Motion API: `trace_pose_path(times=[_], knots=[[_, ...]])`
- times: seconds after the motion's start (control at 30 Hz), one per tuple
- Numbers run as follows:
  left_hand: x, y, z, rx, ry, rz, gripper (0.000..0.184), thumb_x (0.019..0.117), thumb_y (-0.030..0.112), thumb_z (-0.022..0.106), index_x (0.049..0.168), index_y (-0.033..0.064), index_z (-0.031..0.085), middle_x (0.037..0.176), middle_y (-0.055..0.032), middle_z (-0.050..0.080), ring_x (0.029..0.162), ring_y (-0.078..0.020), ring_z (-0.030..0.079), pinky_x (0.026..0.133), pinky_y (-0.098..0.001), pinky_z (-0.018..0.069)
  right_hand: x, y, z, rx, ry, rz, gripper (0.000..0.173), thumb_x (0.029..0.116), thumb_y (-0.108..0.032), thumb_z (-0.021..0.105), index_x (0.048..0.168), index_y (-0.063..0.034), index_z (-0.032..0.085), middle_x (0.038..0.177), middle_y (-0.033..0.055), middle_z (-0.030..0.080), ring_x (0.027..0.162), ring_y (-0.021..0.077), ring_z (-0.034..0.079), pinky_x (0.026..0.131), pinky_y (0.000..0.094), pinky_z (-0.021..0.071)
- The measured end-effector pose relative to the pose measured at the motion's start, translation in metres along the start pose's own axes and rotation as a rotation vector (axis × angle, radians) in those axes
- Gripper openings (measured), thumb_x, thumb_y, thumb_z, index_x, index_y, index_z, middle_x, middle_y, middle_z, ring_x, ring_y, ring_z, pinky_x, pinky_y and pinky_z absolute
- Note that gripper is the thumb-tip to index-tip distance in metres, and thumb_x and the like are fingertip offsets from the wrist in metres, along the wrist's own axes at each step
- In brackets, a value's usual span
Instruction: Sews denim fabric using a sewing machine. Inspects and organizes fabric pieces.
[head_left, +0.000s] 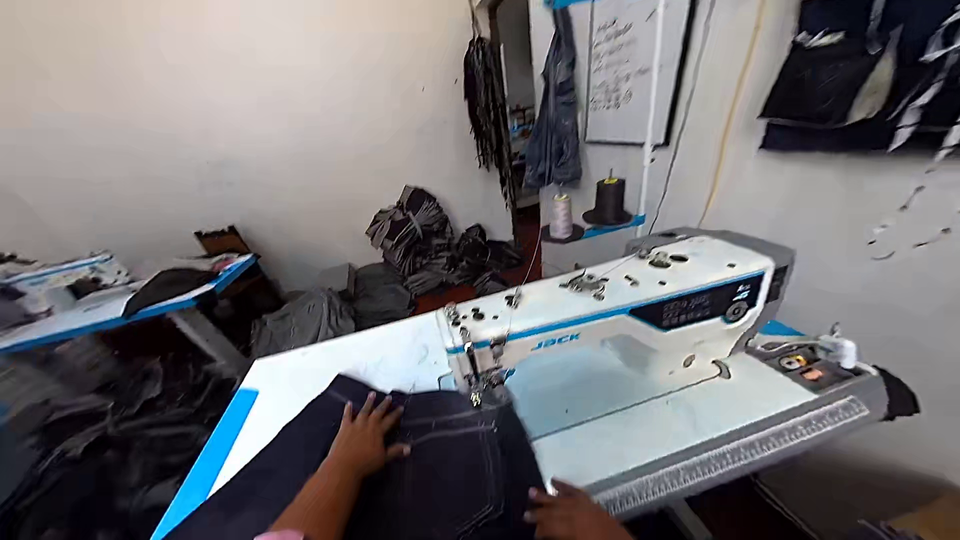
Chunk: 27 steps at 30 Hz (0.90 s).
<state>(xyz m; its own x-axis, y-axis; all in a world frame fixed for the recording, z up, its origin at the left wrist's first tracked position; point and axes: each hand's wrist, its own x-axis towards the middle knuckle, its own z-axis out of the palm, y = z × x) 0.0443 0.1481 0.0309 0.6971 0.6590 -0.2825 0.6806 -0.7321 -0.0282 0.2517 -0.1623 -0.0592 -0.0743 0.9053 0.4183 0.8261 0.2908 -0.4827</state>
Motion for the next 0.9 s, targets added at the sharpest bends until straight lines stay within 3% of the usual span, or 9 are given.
trace_pose_path(times=[0.1, 0.23, 0.4, 0.47, 0.53, 0.67, 0.73, 0.8, 0.9], knots=[[-0.018, 0.020, 0.018, -0.085, -0.134, -0.052, 0.092, 0.0952, 0.074, 0.047, 0.166, 0.0226, 0.017, 0.174, -0.0090, 0.009, 0.160, -0.0374, 0.002, 0.122, -0.0689, -0.0036, -0.038, 0.044, -0.049, -0.035, 0.033, 0.139, 0.026, 0.0868, 0.003, 0.059, 0.096, -0.0070, 0.081, 0.121, 0.0087, 0.075, 0.127, 0.0393, 0.062, 0.106, 0.0638, 0.0446], [-0.041, 0.098, 0.025, -0.175, -0.199, 0.075, 0.091, 0.0970, 0.074, 0.041, 0.166, 0.0212, 0.015, 0.174, -0.0060, 0.005, 0.160, -0.0346, -0.001, 0.121, -0.0710, -0.0020, -0.061, 0.124, -0.134, -0.150, 0.110, 0.507, 0.023, 0.0871, 0.015, 0.060, 0.097, 0.0027, 0.078, 0.130, 0.0290, 0.064, 0.121, 0.0518, 0.059, 0.101, 0.0704, 0.0438], [-0.034, 0.130, 0.039, -0.213, -0.117, 0.082, 0.083, 0.1002, 0.070, 0.038, 0.166, 0.0235, 0.017, 0.174, -0.0020, 0.006, 0.160, -0.0297, -0.002, 0.122, -0.0684, -0.0039, 0.014, 0.075, -0.133, -0.422, 0.076, 0.712, 0.027, 0.0925, 0.004, 0.060, 0.114, -0.0002, 0.076, 0.141, 0.0256, 0.059, 0.128, 0.0513, 0.054, 0.100, 0.0722, 0.0419], [-0.029, 0.124, 0.047, -0.210, -0.042, 0.103, 0.079, 0.1007, 0.068, 0.040, 0.165, 0.0239, 0.024, 0.174, -0.0018, 0.012, 0.161, -0.0291, 0.002, 0.123, -0.0669, -0.0030, 0.045, 0.052, -0.094, -0.352, -0.190, 0.767, 0.047, 0.1067, -0.033, 0.050, 0.151, -0.0176, 0.053, 0.166, 0.0118, 0.034, 0.153, 0.0428, 0.026, 0.115, 0.0760, 0.0203], [-0.023, 0.114, 0.055, -0.155, -0.005, 0.194, 0.074, 0.1020, 0.066, 0.039, 0.164, 0.0252, 0.029, 0.173, -0.0004, 0.015, 0.161, -0.0281, 0.002, 0.122, -0.0679, -0.0031, 0.052, 0.069, -0.062, -0.336, -0.316, 0.767, 0.067, 0.1036, -0.061, 0.041, 0.162, -0.0301, 0.031, 0.172, 0.0048, 0.018, 0.158, 0.0426, 0.003, 0.111, 0.0838, -0.0003], [-0.017, 0.108, 0.061, -0.036, 0.066, 0.488, 0.073, 0.1029, 0.061, 0.037, 0.162, 0.0190, 0.033, 0.171, -0.0052, 0.023, 0.160, -0.0284, 0.011, 0.123, -0.0661, 0.0048, 0.057, 0.109, -0.072, -0.285, -0.347, 0.618, 0.068, 0.1033, -0.060, 0.044, 0.162, -0.0279, 0.032, 0.172, 0.0040, 0.021, 0.158, 0.0435, 0.005, 0.109, 0.0849, -0.0039], [-0.013, 0.110, 0.046, -0.037, 0.115, 0.546, 0.071, 0.1005, 0.061, 0.045, 0.154, 0.0130, 0.049, 0.160, -0.0131, 0.044, 0.152, -0.0354, 0.035, 0.121, -0.0649, 0.0223, 0.055, 0.107, -0.095, -0.174, -0.361, 0.564, 0.057, 0.1071, -0.048, 0.045, 0.158, -0.0208, 0.043, 0.169, 0.0077, 0.030, 0.158, 0.0406, 0.014, 0.115, 0.0793, 0.0027], [-0.002, 0.115, 0.035, -0.097, 0.247, 0.589, 0.074, 0.1002, 0.062, 0.039, 0.139, 0.0040, 0.062, 0.141, -0.0216, 0.061, 0.135, -0.0427, 0.055, 0.114, -0.0658, 0.0357, 0.036, 0.101, -0.130, -0.047, -0.113, 0.467, 0.042, 0.1083, -0.032, 0.048, 0.136, -0.0063, 0.067, 0.150, 0.0136, 0.056, 0.146, 0.0327, 0.045, 0.122, 0.0583, 0.0284], [0.013, 0.137, 0.066, -0.182, 0.437, 0.682, 0.098, 0.0973, 0.076, 0.020, 0.146, -0.0028, 0.054, 0.150, -0.0288, 0.050, 0.142, -0.0494, 0.045, 0.114, -0.0708, 0.0297, -0.045, 0.107, -0.187, 0.062, 0.516, 0.486, 0.030, 0.1031, -0.008, 0.049, 0.114, 0.0107, 0.070, 0.130, 0.0218, 0.068, 0.127, 0.0264, 0.062, 0.112, 0.0418, 0.0456]])
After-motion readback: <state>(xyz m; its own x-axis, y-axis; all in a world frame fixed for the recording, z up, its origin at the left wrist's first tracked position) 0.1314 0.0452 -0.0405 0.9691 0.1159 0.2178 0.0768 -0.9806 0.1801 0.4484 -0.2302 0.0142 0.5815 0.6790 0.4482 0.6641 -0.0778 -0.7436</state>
